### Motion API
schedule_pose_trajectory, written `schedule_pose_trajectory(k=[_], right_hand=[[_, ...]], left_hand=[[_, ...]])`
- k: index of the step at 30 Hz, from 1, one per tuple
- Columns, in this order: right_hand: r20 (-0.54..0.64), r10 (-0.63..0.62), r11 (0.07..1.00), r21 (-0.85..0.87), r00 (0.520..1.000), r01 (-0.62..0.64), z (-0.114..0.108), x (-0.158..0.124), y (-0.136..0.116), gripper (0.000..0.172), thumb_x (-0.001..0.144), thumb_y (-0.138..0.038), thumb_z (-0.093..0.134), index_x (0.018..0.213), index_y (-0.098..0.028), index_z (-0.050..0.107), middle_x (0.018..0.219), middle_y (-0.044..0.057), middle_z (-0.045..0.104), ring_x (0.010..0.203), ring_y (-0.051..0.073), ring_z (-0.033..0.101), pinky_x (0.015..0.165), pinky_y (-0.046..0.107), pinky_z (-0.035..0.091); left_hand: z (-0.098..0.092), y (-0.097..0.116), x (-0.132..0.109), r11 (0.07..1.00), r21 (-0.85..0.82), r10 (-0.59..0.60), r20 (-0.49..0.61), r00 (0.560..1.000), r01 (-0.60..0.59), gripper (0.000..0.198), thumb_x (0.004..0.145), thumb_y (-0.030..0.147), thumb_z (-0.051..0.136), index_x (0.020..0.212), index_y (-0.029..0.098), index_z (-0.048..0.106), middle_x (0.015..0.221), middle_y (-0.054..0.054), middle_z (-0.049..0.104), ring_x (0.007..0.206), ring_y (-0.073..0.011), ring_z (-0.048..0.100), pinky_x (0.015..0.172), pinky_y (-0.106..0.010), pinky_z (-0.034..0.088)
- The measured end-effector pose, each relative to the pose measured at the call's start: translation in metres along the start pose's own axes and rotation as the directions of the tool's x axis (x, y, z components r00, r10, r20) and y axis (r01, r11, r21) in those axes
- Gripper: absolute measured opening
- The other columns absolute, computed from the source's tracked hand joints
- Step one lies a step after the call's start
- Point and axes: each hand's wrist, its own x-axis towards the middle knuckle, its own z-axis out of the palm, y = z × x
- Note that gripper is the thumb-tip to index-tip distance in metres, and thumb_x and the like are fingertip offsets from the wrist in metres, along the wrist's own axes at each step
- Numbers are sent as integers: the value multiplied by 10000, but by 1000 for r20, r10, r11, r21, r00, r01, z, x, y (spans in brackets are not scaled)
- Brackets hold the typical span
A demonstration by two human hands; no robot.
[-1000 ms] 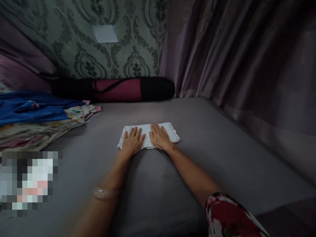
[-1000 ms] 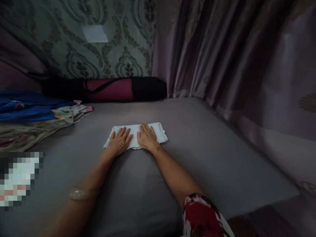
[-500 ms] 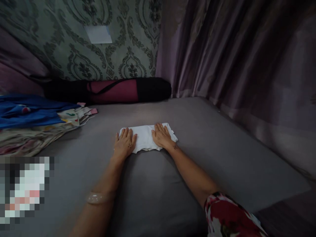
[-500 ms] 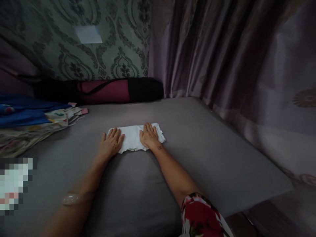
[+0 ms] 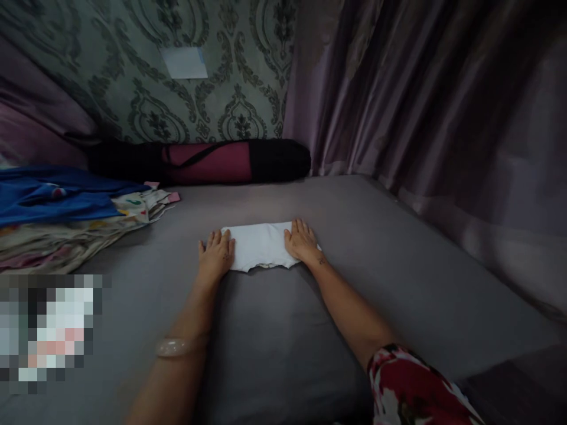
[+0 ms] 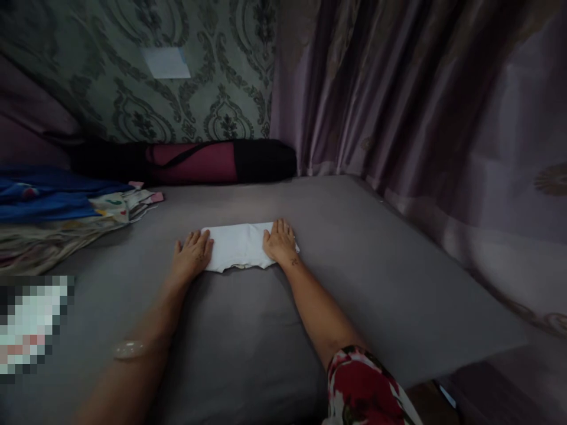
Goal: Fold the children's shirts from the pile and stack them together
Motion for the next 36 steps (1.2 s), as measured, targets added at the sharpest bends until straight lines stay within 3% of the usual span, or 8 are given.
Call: schedule_pose_trajectory(k=[3, 6, 11, 14, 19, 25, 31, 36], right_hand=[[55, 12, 1000, -5, 998, -11, -2, 3, 3, 647, 987, -378, 230, 1485, 30, 293, 1567, 206, 267, 1453, 316, 218, 1164, 442, 186], [88, 10, 1000, 2, 996, -10, -9, 5, 3, 647, 986, -391, 219, 1481, 15, 308, 1565, 206, 270, 1454, 308, 224, 1165, 453, 181], [29, -203, 979, -20, 979, 204, -11, 1, 4, 614, 988, -376, 204, 1482, -39, 340, 1567, 156, 295, 1467, 254, 205, 1189, 419, 123], [87, -204, 978, -37, 975, 207, -5, -2, 7, 612, 992, -362, 198, 1480, -23, 345, 1568, 151, 296, 1466, 251, 208, 1192, 400, 137], [128, -182, 982, -31, 975, 187, -10, 2, -2, 614, 1000, -379, 189, 1478, -29, 353, 1560, 156, 314, 1463, 257, 220, 1190, 418, 136], [67, -286, 958, 29, 956, 285, 0, -2, -32, 589, 1003, -370, 204, 1498, -76, 330, 1572, 121, 300, 1465, 229, 212, 1194, 407, 130], [117, -276, 961, 19, 954, 276, 2, -3, -41, 577, 1000, -342, 230, 1481, -50, 357, 1552, 139, 338, 1447, 250, 261, 1191, 417, 143], [54, -318, 948, 20, 947, 317, 1, -6, -58, 587, 997, -354, 244, 1485, -44, 344, 1566, 144, 305, 1458, 239, 231, 1192, 398, 130]], left_hand=[[-3, -4, 2, 995, -96, -34, 28, 999, 37, 502, 986, 339, 285, 1424, 146, 438, 1494, -165, 429, 1406, -332, 347, 1126, -612, 232], [-6, -10, 7, 965, -246, -94, -17, 995, 88, 477, 971, 297, 330, 1406, 142, 451, 1459, -164, 476, 1372, -297, 411, 1133, -556, 274], [-8, -26, 17, 855, -492, -245, -108, 964, 162, 483, 968, 308, 337, 1399, 128, 461, 1398, -173, 539, 1305, -269, 501, 1080, -407, 406], [-8, -31, 20, 809, -562, -287, -119, 951, 174, 475, 951, 298, 358, 1368, 118, 496, 1383, -166, 555, 1292, -254, 515, 1082, -380, 410], [-6, -31, 20, 771, -609, -321, -122, 939, 185, 472, 927, 309, 382, 1339, 131, 527, 1366, -140, 578, 1259, -243, 545, 1067, -372, 431], [-10, -30, 18, 742, -638, -320, -70, 945, 204, 481, 931, 317, 378, 1358, 132, 505, 1355, -165, 581, 1224, -272, 570, 1052, -426, 440], [-14, -28, 18, 768, -592, -325, -34, 945, 243, 479, 953, 303, 365, 1364, 92, 491, 1369, -175, 564, 1253, -245, 548, 1064, -348, 429], [-12, -28, 18, 751, -614, -319, -19, 947, 241, 476, 959, 309, 360, 1376, 112, 476, 1357, -176, 573, 1224, -251, 570, 1040, -371, 450]])
